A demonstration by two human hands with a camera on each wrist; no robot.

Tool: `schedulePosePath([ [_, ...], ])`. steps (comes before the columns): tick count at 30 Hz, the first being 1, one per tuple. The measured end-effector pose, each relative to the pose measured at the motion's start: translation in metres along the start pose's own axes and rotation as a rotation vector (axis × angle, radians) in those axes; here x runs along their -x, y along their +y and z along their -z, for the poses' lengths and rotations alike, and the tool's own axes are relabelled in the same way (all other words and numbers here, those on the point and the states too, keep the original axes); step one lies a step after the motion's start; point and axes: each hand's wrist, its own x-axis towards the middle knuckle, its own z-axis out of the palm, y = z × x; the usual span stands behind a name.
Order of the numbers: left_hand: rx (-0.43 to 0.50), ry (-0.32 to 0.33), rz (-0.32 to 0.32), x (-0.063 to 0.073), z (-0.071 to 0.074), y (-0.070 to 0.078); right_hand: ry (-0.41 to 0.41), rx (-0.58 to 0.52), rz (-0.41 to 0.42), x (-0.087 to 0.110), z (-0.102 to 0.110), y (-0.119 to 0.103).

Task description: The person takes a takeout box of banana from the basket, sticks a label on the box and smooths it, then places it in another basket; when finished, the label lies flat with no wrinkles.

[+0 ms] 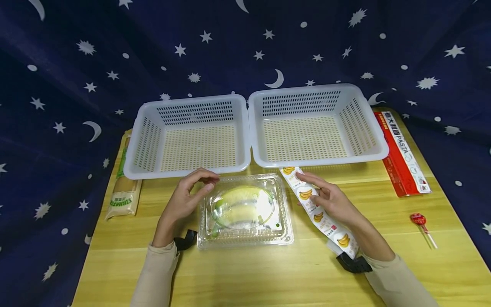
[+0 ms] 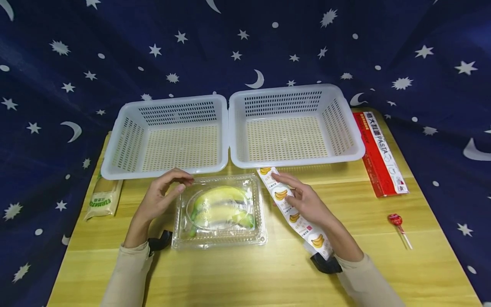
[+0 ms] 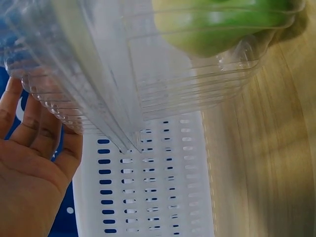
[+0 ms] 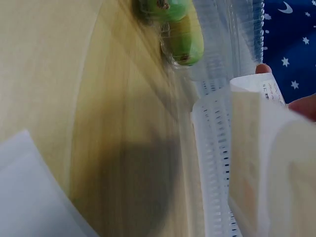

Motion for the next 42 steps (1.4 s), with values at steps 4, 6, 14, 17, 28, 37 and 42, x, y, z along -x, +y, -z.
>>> schedulePosePath([
  [4, -0.007, 0.000, -0.001, 0.000, 0.001, -0.001, -0.022, -0.008, 0.042, 0.003, -0.001, -0.005],
  [6, -0.013, 0.001, 0.000, 0.001, 0.002, 0.001, -0.026, -0.035, 0.059, 0.003, -0.001, -0.010],
  [14, -0.014, -0.036, -0.053, 0.004, 0.000, 0.025, 0.146, -0.167, 0.019, -0.012, -0.002, -0.030],
  [17, -0.013, -0.080, -0.082, 0.003, -0.004, 0.039, 0.237, -0.216, 0.037, -0.022, -0.005, -0.036],
  [28, -0.048, -0.304, -0.127, -0.003, -0.038, 0.090, 0.095, -0.423, 0.207, -0.040, -0.012, -0.059],
  [37, -0.137, -0.338, 0.003, -0.019, -0.071, 0.106, 0.003, -0.357, 0.247, -0.048, -0.014, -0.073],
  [42, -0.151, -0.350, 0.054, -0.028, -0.077, 0.110, 0.094, -0.373, 0.186, -0.048, -0.018, -0.076],
])
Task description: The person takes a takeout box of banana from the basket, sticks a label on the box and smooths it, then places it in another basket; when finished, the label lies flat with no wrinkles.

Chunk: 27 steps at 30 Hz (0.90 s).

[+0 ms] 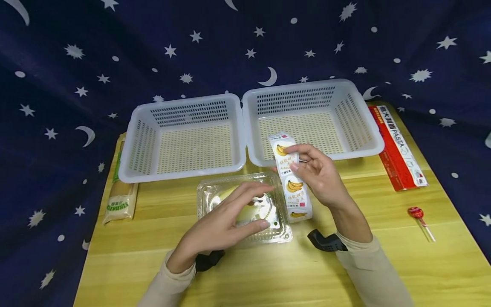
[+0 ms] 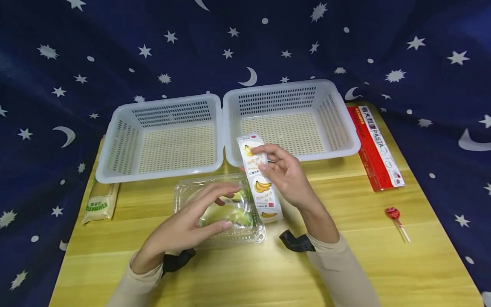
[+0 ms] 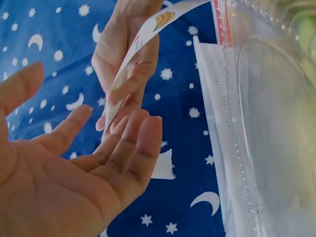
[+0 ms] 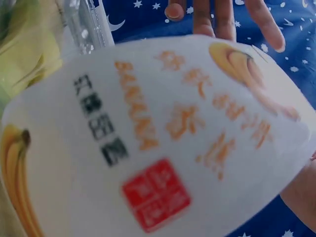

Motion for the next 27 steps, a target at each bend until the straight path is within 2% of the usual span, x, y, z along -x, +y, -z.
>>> schedulePosePath([
  [6, 0.021, -0.043, -0.019, -0.015, 0.009, 0.003, 0.124, 0.110, 0.050, -0.001, -0.005, 0.002],
  [9, 0.074, -0.071, -0.014, -0.027, 0.013, -0.001, 0.136, 0.140, 0.060, -0.001, -0.006, 0.003],
  [13, 0.163, -0.092, -0.014, -0.042, 0.018, -0.013, 0.116, 0.139, 0.059, -0.002, -0.004, 0.004],
  [16, 0.206, -0.101, -0.038, -0.052, 0.019, -0.022, 0.080, 0.138, 0.082, -0.002, -0.002, 0.004],
  [22, 0.187, -0.074, -0.106, -0.068, 0.028, -0.030, -0.050, 0.099, 0.127, -0.002, 0.007, 0.005],
  [27, 0.185, -0.050, -0.135, -0.079, 0.037, -0.038, -0.064, 0.201, 0.085, -0.004, 0.017, 0.007],
])
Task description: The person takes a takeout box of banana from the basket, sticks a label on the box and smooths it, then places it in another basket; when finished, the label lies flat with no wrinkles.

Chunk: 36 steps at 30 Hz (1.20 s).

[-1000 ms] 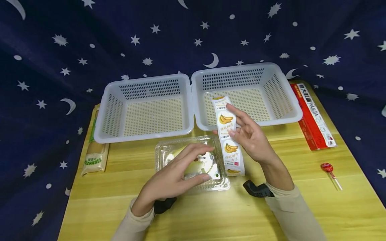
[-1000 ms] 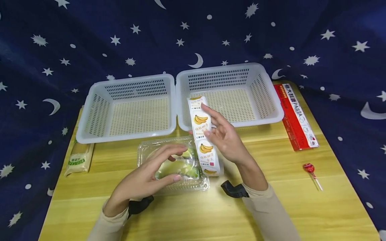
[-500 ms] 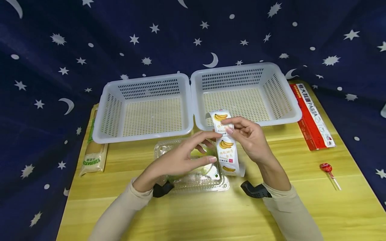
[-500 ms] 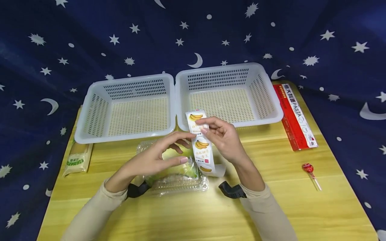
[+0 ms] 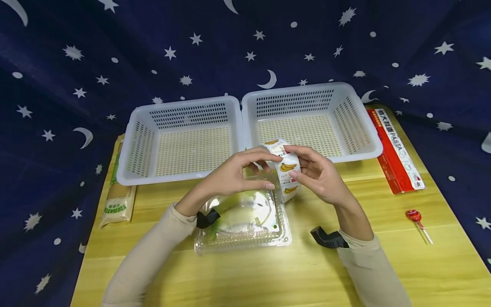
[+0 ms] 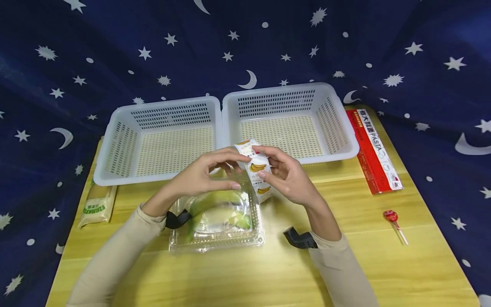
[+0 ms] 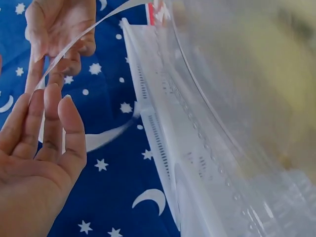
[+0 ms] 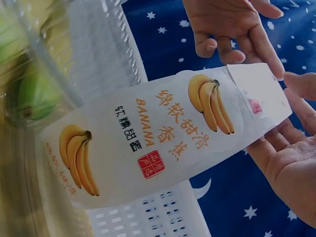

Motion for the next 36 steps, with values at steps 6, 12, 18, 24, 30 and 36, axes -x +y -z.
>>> schedulePosePath([
  [6, -0.004, 0.015, 0.017, -0.006, 0.004, -0.006, 0.044, 0.094, -0.054, 0.001, 0.006, 0.005],
  [12, -0.031, 0.037, 0.053, -0.009, 0.007, -0.006, 0.079, 0.114, -0.045, 0.001, 0.008, 0.006],
  [18, -0.081, 0.092, 0.021, -0.009, 0.007, -0.003, 0.079, 0.104, -0.033, 0.002, 0.009, 0.007],
  [24, -0.083, 0.061, -0.057, -0.012, 0.005, 0.004, 0.081, 0.125, -0.039, 0.002, 0.008, 0.006],
  [30, -0.073, -0.023, -0.010, -0.014, 0.004, 0.002, 0.072, 0.112, -0.030, 0.002, 0.009, 0.006],
  [36, -0.060, -0.039, -0.016, -0.014, 0.003, 0.001, 0.074, 0.081, -0.027, 0.001, 0.009, 0.007],
])
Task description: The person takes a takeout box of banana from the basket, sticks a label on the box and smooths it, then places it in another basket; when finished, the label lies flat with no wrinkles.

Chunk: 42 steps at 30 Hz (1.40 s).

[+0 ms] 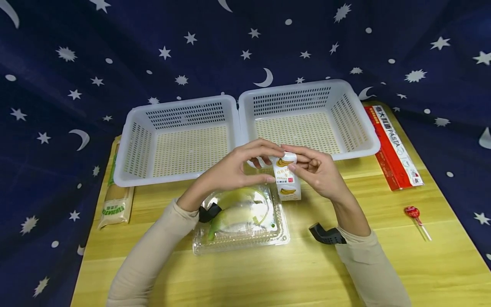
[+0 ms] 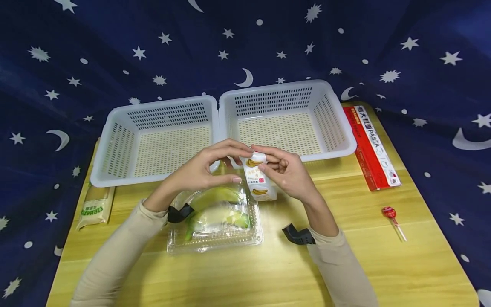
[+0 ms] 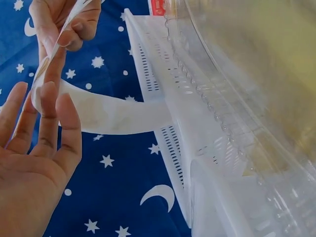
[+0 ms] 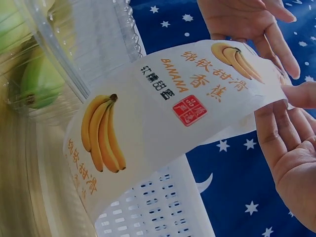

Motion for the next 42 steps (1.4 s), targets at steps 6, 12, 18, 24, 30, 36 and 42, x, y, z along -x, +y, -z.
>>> schedulePosePath([
  [6, -0.001, -0.005, -0.015, -0.0007, -0.0007, 0.0017, 0.012, -0.034, 0.000, -0.0004, 0.0000, -0.0004],
  [12, -0.002, -0.035, 0.003, -0.0007, -0.0011, 0.0020, 0.013, -0.018, -0.016, 0.0005, 0.0020, -0.0006],
  [18, 0.011, -0.045, -0.014, 0.0000, -0.0013, 0.0002, -0.002, -0.042, -0.002, -0.0001, 0.0018, 0.0004],
  [24, 0.027, -0.049, -0.021, 0.0010, -0.0016, 0.0002, -0.003, -0.049, 0.006, -0.0005, 0.0018, 0.0012],
  [30, 0.014, -0.058, -0.026, 0.0002, -0.0018, 0.0019, 0.003, -0.036, 0.005, -0.0007, 0.0026, 0.0008],
  [36, 0.004, -0.056, -0.021, -0.0010, -0.0025, 0.0019, 0.000, -0.056, 0.006, -0.0004, 0.0033, 0.0002],
  [42, 0.008, -0.056, -0.024, -0.0016, -0.0038, 0.0015, 0.007, -0.062, -0.003, 0.0000, 0.0036, -0.0005],
])
